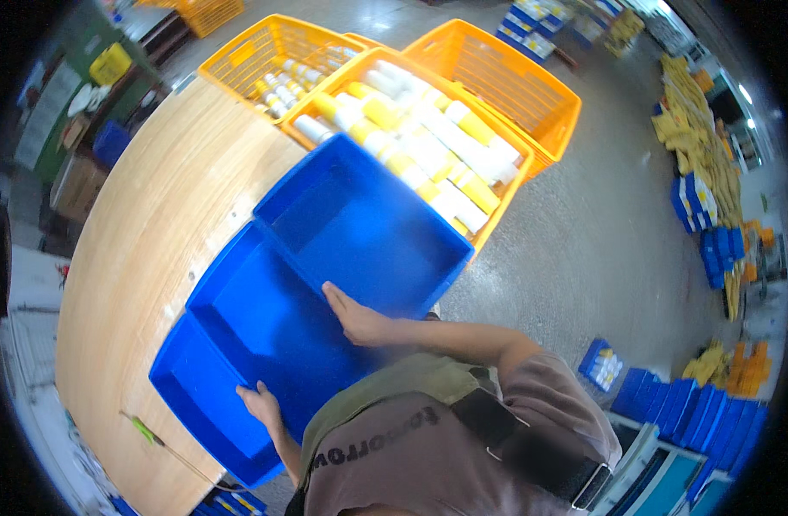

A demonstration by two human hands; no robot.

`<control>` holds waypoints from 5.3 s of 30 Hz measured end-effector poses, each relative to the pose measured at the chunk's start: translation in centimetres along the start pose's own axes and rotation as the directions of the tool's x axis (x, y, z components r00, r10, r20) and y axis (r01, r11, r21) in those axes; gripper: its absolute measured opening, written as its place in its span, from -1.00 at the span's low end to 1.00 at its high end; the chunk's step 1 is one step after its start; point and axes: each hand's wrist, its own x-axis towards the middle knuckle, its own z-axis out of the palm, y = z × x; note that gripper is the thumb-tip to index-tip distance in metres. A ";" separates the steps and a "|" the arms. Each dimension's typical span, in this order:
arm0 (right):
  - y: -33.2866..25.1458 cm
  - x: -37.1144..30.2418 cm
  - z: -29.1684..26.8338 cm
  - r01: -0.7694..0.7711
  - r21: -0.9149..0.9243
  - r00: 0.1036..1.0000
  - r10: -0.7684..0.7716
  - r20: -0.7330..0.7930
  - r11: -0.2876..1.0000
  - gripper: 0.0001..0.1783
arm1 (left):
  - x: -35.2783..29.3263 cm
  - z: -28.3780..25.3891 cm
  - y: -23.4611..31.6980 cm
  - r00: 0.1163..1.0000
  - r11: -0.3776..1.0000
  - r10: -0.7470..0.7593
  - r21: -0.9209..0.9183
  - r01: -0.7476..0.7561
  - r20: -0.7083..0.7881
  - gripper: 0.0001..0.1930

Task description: The person removes stacked plastic cups from yellow baskets and places them one by one into blue trays. They then carry the filled trays to a conveyor area and stack them with other trays.

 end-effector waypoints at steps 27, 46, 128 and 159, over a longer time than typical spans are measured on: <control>66.4 -7.4 -51.5 -0.779 0.054 0.601 0.769 -0.219 0.625 -0.63 | -4.3 52.9 71.5 0.715 0.713 0.699 0.077 -0.697 -0.007 -0.22; 73.3 -2.4 -41.0 -0.651 -0.112 0.754 0.657 0.016 0.751 -0.23 | -3.2 57.2 74.4 0.954 0.896 0.297 0.333 -0.293 0.042 -0.05; 8.8 -6.9 -27.9 -0.022 0.988 0.978 0.210 -0.010 0.151 -0.57 | -33.3 -7.8 40.1 0.745 0.528 0.143 -0.687 0.500 0.652 0.28; 4.7 15.6 -19.2 -0.367 0.924 0.916 0.133 0.379 -0.108 -0.50 | 0.2 5.3 38.3 0.469 -0.017 0.147 -0.472 0.881 0.871 -0.63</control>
